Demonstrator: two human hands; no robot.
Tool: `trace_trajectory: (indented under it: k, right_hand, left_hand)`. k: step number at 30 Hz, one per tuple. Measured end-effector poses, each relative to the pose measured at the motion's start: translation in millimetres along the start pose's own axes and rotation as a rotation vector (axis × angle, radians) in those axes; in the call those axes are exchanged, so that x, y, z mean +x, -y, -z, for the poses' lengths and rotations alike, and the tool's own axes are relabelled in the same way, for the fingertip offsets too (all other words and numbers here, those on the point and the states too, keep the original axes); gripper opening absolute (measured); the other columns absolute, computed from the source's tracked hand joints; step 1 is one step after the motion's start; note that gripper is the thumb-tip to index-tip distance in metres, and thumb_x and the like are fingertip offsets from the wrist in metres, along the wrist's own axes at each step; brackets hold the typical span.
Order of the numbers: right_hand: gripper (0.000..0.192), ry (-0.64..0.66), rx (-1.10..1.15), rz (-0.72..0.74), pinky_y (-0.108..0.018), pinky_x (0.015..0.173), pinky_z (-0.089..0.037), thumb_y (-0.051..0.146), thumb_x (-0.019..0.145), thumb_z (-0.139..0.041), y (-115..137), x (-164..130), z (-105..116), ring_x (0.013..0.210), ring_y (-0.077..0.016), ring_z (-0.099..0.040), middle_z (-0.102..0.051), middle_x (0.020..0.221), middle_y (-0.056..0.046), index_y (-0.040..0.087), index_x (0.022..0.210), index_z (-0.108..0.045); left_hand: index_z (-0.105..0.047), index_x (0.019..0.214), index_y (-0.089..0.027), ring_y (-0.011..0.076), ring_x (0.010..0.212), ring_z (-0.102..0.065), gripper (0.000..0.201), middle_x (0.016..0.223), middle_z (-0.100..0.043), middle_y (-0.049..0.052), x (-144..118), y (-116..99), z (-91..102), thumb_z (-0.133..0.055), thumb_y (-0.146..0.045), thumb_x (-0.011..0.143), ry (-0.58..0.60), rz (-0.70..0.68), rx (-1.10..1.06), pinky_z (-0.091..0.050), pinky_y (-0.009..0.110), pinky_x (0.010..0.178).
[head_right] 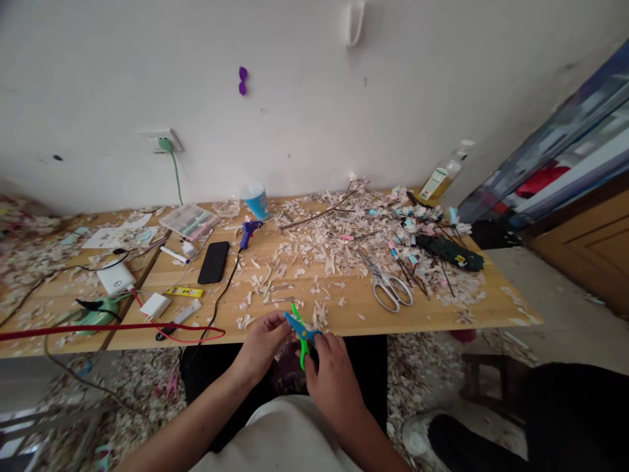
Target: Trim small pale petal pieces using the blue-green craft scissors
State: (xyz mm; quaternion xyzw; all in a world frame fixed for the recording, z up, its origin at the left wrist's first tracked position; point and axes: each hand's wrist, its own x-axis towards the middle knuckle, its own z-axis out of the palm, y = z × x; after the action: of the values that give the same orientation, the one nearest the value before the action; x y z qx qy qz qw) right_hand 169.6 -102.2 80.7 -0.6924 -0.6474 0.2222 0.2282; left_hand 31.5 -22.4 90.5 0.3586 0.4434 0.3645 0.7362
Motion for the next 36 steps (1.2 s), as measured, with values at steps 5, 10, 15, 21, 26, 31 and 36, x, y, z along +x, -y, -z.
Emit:
trace_trajectory:
  k: [5,10,15,21,26,31,36]
  right_hand:
    - [0.016,0.011,-0.015,0.014,-0.044,0.090,-0.044,0.013,0.085,-0.049,-3,1,1,0.098,-0.0281,-0.052,-0.059,0.097,-0.012,0.013,0.098,-0.059]
    - [0.019,0.006,-0.032,0.033,-0.046,0.089,-0.045,0.013,0.085,-0.051,-6,1,0,0.098,-0.0289,-0.051,-0.058,0.097,-0.012,0.013,0.101,-0.059]
    - [0.022,-0.040,-0.051,0.048,-0.046,0.091,-0.044,0.012,0.085,-0.050,-8,0,-5,0.100,-0.0288,-0.050,-0.058,0.100,-0.013,0.010,0.106,-0.058]
    - [0.018,-0.045,-0.076,0.061,-0.045,0.091,-0.044,0.012,0.085,-0.052,-9,-1,-5,0.100,-0.0291,-0.050,-0.058,0.100,-0.013,0.013,0.101,-0.058]
    - [0.021,-0.020,-0.103,0.077,-0.044,0.090,-0.044,0.012,0.083,-0.054,-12,0,-1,0.099,-0.0291,-0.052,-0.059,0.098,-0.013,0.011,0.104,-0.059]
    - [0.019,0.022,-0.118,0.075,-0.044,0.088,-0.045,0.014,0.084,-0.054,-13,1,2,0.097,-0.0287,-0.053,-0.059,0.097,-0.012,0.012,0.102,-0.059]
    - [0.015,0.048,-0.124,0.082,-0.044,0.087,-0.045,0.019,0.087,-0.054,-15,1,2,0.097,-0.0290,-0.053,-0.059,0.096,-0.011,0.014,0.100,-0.059]
  left_hand:
    - [-0.067,0.076,-0.014,0.0100,0.057,-0.055,0.019,0.062,-0.064,-0.001,4,-10,10.4,-0.072,-0.032,0.073,0.042,-0.030,0.227,-0.042,0.021,0.059]
    - [-0.066,0.074,-0.013,0.0080,0.057,-0.054,0.015,0.062,-0.062,-0.003,9,-21,16.7,-0.073,-0.026,0.070,0.118,-0.039,0.331,-0.039,0.018,0.056]
    - [-0.065,0.084,-0.013,0.0121,0.065,-0.062,0.031,0.070,-0.066,0.001,2,-21,9.7,-0.080,-0.034,0.067,0.102,0.162,-0.010,-0.050,0.023,0.062]
    - [-0.065,0.080,-0.010,0.0096,0.061,-0.061,0.033,0.068,-0.066,0.003,-1,-12,4.7,-0.083,-0.033,0.065,0.071,0.200,-0.166,-0.051,0.020,0.060]
    - [-0.065,0.076,-0.012,0.0088,0.054,-0.057,0.030,0.063,-0.065,0.000,3,-12,8.9,-0.078,-0.037,0.068,0.093,0.093,0.046,-0.049,0.022,0.058]
    - [-0.063,0.080,-0.015,0.0098,0.053,-0.058,0.022,0.062,-0.064,-0.002,9,-18,16.7,-0.073,-0.033,0.072,0.157,0.051,0.251,-0.047,0.022,0.056]
    - [-0.064,0.078,-0.015,0.0083,0.050,-0.053,0.020,0.058,-0.061,-0.003,12,-25,17.8,-0.076,-0.028,0.068,0.163,0.092,0.247,-0.043,0.020,0.052]
